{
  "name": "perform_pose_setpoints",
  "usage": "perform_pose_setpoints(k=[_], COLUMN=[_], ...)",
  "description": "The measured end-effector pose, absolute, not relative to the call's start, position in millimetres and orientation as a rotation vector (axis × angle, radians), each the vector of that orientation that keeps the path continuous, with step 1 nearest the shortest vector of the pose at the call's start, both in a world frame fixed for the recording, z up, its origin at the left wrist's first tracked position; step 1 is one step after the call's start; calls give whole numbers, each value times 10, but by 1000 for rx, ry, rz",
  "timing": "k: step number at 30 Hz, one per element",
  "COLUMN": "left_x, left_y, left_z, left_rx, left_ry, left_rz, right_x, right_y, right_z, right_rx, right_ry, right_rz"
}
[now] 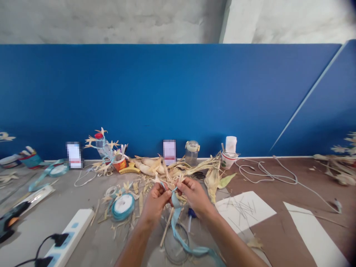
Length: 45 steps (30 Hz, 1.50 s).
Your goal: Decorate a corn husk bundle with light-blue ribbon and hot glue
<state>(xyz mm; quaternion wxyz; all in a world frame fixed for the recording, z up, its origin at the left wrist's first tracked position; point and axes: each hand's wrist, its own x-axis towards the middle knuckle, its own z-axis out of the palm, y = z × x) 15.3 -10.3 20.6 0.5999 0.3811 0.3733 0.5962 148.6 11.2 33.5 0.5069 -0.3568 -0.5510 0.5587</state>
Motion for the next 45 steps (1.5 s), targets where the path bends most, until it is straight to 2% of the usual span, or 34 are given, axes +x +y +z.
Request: perform_pose_setpoints(k=[9, 22, 34, 37, 41, 45], left_x=[83, 18, 65, 69, 102, 138], left_y=[-140, -166, -160, -170, -180, -158], left_z=[256, 240, 270, 258, 267, 285], left_rx=[788, 785, 791, 795, 791, 817], left_ry=[764, 690, 780, 756, 758, 864], left_rz=[1196, 1010, 987, 970, 956, 1090], right_x=[1625, 1696, 1673, 1662, 1649, 1616], right_y=[142, 111, 70, 81, 113, 138], right_z=[392, 507, 541, 509, 406, 329], right_rx=[-741, -757, -690, -645, -585, -592], right_ry=[-1562, -1797, -1814, -1744, -1512, -1312], right_rz=[1371, 1181, 1198, 1307, 1617, 1773])
